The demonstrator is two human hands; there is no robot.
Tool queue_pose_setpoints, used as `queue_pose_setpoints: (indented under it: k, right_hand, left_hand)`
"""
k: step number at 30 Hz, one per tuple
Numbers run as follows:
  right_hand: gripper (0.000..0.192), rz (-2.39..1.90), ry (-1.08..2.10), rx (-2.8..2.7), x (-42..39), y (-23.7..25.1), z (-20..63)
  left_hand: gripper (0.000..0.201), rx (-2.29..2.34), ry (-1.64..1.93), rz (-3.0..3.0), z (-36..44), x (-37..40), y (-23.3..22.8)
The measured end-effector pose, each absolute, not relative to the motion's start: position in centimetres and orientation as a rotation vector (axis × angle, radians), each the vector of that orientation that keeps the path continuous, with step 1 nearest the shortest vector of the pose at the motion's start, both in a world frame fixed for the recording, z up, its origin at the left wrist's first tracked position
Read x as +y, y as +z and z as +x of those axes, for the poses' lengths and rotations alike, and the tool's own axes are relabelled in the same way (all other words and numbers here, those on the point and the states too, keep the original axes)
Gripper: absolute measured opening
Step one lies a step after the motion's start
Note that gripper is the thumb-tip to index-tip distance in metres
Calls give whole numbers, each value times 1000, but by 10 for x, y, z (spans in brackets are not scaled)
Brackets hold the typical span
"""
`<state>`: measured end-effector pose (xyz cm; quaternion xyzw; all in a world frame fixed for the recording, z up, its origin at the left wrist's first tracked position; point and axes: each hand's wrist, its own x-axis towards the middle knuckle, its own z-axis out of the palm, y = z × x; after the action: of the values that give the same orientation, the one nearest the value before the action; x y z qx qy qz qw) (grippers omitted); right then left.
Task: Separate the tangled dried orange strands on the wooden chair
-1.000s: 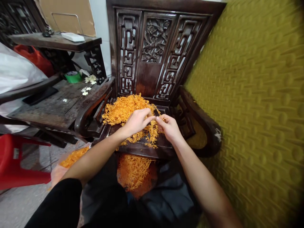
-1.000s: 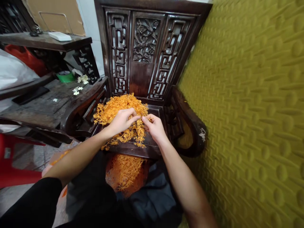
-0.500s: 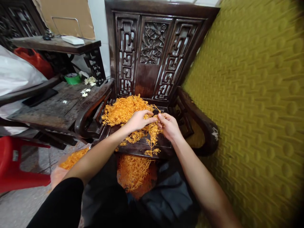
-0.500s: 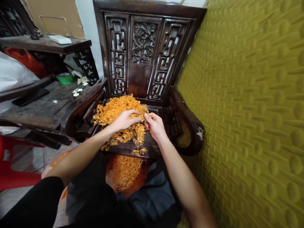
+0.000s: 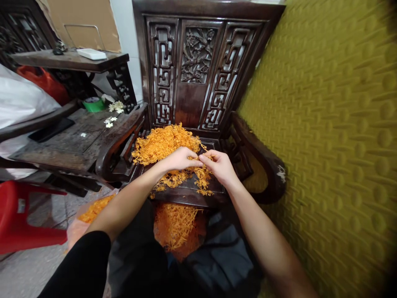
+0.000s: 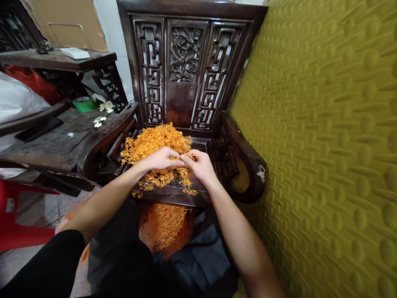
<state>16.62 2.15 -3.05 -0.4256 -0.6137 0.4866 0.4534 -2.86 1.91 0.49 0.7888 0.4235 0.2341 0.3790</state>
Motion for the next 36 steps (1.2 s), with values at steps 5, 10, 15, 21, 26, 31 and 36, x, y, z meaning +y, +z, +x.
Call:
queue_pose_setpoints:
  k: [5, 10, 15, 21, 26, 31, 36]
  right_hand:
    - [45, -1099, 1092, -1092, 42, -33, 180]
    - [47, -981, 1286, -987, 48, -32, 195]
    - [52, -924, 1466, -986, 36, -27, 173]
    - [52, -934, 1355, -828, 33, -22, 172]
    - [52, -920, 1345, -741, 34, -24, 206]
    - [45, -904, 1381, -818, 32, -23, 205]
    - [45, -915, 1436, -871, 30, -16, 196]
  left_hand:
    - [41, 1130, 590, 1953, -26, 13, 8]
    - [39, 1197, 894, 1682, -32, 14, -1]
    - [35, 1314, 1550, 1102, -27, 37, -18]
    - [27, 1294, 1878, 544, -59, 68, -12]
    - [19, 1046, 1624, 623, -112, 56, -1]
    - [30, 883, 1537, 943, -114, 28, 24]
    - [23, 966, 1540, 1089, -97, -16, 52]
